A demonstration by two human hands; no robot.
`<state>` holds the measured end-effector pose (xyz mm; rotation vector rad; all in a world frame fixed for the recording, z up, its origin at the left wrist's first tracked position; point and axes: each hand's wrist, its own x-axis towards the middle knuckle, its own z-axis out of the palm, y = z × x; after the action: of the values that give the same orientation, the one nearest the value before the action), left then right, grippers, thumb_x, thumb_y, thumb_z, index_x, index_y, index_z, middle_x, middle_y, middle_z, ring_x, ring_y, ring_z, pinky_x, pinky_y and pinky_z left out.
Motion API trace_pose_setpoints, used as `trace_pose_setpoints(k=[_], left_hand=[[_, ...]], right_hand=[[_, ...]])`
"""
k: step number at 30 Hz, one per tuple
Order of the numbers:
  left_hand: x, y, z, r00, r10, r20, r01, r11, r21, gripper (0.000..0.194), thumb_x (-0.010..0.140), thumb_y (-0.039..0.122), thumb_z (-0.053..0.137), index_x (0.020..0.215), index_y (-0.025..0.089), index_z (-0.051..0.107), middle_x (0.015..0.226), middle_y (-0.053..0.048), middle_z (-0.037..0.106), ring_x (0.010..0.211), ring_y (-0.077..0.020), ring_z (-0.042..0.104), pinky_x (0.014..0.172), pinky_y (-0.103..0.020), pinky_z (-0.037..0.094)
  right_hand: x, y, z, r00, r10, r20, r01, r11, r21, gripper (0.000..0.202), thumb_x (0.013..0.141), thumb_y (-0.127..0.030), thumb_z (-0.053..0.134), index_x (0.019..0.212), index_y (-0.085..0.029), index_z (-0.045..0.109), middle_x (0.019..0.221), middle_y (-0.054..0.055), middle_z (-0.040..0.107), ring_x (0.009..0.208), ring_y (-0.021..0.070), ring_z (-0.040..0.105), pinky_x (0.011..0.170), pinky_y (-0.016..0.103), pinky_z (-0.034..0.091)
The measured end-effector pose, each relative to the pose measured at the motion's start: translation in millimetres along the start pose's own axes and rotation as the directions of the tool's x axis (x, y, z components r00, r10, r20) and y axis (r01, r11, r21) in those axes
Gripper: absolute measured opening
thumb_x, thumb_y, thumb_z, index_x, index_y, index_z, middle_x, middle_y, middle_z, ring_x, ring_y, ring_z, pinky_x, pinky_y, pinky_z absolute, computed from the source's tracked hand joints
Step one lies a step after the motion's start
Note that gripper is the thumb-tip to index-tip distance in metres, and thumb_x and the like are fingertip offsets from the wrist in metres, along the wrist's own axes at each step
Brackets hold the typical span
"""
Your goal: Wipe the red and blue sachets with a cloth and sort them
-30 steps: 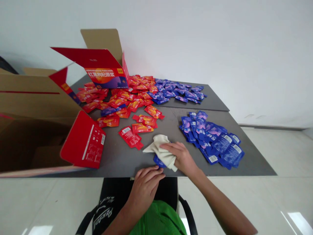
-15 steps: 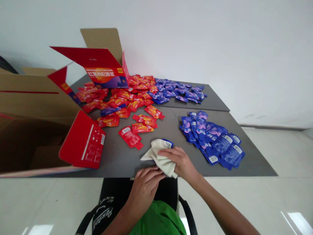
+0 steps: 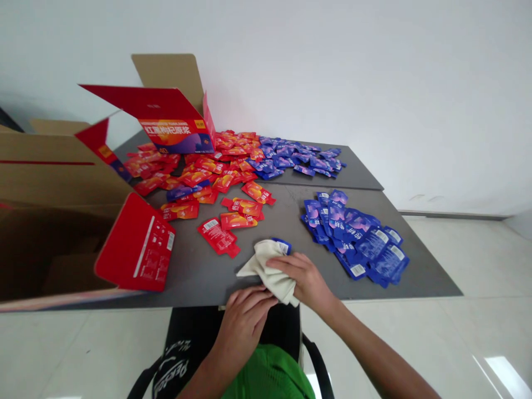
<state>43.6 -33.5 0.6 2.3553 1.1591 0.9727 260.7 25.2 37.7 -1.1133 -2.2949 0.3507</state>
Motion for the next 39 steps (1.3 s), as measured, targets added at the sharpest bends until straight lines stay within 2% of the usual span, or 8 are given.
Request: trace_pose_setpoints(k=[5,9,13,21,25,30,34,39], left_hand=[[0.2,-0.5,0.3,1.000,0.008,-0.002,-0.008,1.000,0.004,0.028,0.102,0.012,0.055,0.117,0.026,0.073,0.123,-0.002,0.077,0.117,-0.0236,0.068,0.097,-0.042,0.048],[-0.5,-0.1,1.7,1.000,0.010,-0.023,-0.010,1.000,0.003,0.027,0.101,0.011,0.056,0.115,0.026,0.074,0.120,-0.002,0.078,0.114,-0.0235,0.068,0.096,-0.041,0.048],[0.0,1.4,0.7,1.000,-0.023,-0.010,0.023,0.999,0.026,0.026,0.100,0.010,0.054,0.102,0.025,0.076,0.104,-0.003,0.079,0.100,-0.0239,0.069,0.089,-0.041,0.049],[1.8,-0.6,-0.4,1.000,0.013,-0.010,-0.013,1.000,0.019,0.027,0.101,0.013,0.056,0.113,0.026,0.075,0.120,-0.002,0.078,0.114,-0.0239,0.069,0.095,-0.041,0.050],[1.1,0.1,0.8,0.999,0.015,-0.032,-0.014,1.000,0.007,0.027,0.100,0.012,0.056,0.114,0.026,0.075,0.119,-0.002,0.079,0.114,-0.0234,0.068,0.096,-0.040,0.049],[-0.1,0.8,1.9,0.999,-0.024,-0.035,0.025,0.999,0.038,0.028,0.101,0.012,0.053,0.087,0.022,0.075,0.091,-0.003,0.078,0.093,-0.0238,0.068,0.088,-0.041,0.049],[0.7,0.9,0.7,1.000,-0.021,-0.001,0.021,1.000,-0.003,0.026,0.101,0.011,0.054,0.107,0.025,0.076,0.110,-0.002,0.079,0.108,-0.0240,0.068,0.095,-0.042,0.047],[0.6,1.1,-2.2,1.000,-0.005,0.018,0.005,1.000,0.023,0.026,0.102,0.014,0.055,0.116,0.027,0.074,0.122,-0.002,0.078,0.116,-0.0244,0.067,0.096,-0.042,0.048]], right_hand=[[35.7,39.5,-16.8,0.989,0.079,-0.126,-0.094,0.988,-0.120,0.045,0.095,-0.008,0.063,0.136,-0.024,0.069,0.129,0.009,0.076,0.105,0.0271,0.069,0.089,0.040,0.050],[18.8,8.7,-13.7,0.992,0.012,-0.128,-0.024,0.996,-0.088,0.046,0.099,-0.013,0.061,0.142,-0.027,0.063,0.135,0.008,0.073,0.102,0.0252,0.068,0.085,0.039,0.047],[-8.0,-16.6,3.4,0.999,-0.034,0.007,0.034,0.999,-0.020,0.050,0.095,-0.012,0.068,0.141,-0.031,0.064,0.135,0.004,0.073,0.097,0.0226,0.066,0.081,0.036,0.047],[38.9,45.7,-16.7,0.989,0.069,-0.128,-0.083,0.990,-0.113,0.045,0.095,-0.008,0.065,0.136,-0.024,0.068,0.128,0.009,0.077,0.102,0.0254,0.070,0.088,0.038,0.050],[26.7,16.6,-25.8,0.986,0.028,-0.163,-0.046,0.993,-0.110,0.046,0.099,-0.013,0.062,0.142,-0.026,0.063,0.135,0.009,0.072,0.107,0.0257,0.068,0.090,0.039,0.048],[-10.7,-26.4,-7.3,0.998,-0.050,0.034,0.051,0.998,-0.043,0.052,0.096,-0.009,0.063,0.143,-0.031,0.063,0.135,0.005,0.073,0.097,0.0226,0.067,0.082,0.036,0.048],[-2.0,-2.5,1.9,1.000,0.002,0.005,-0.002,1.000,0.014,0.047,0.095,-0.013,0.068,0.140,-0.028,0.065,0.133,0.007,0.074,0.099,0.0234,0.068,0.085,0.037,0.051],[34.3,38.8,-15.1,0.994,0.059,-0.097,-0.064,0.996,-0.058,0.048,0.093,-0.007,0.067,0.137,-0.025,0.068,0.129,0.009,0.076,0.103,0.0254,0.072,0.090,0.039,0.053]])
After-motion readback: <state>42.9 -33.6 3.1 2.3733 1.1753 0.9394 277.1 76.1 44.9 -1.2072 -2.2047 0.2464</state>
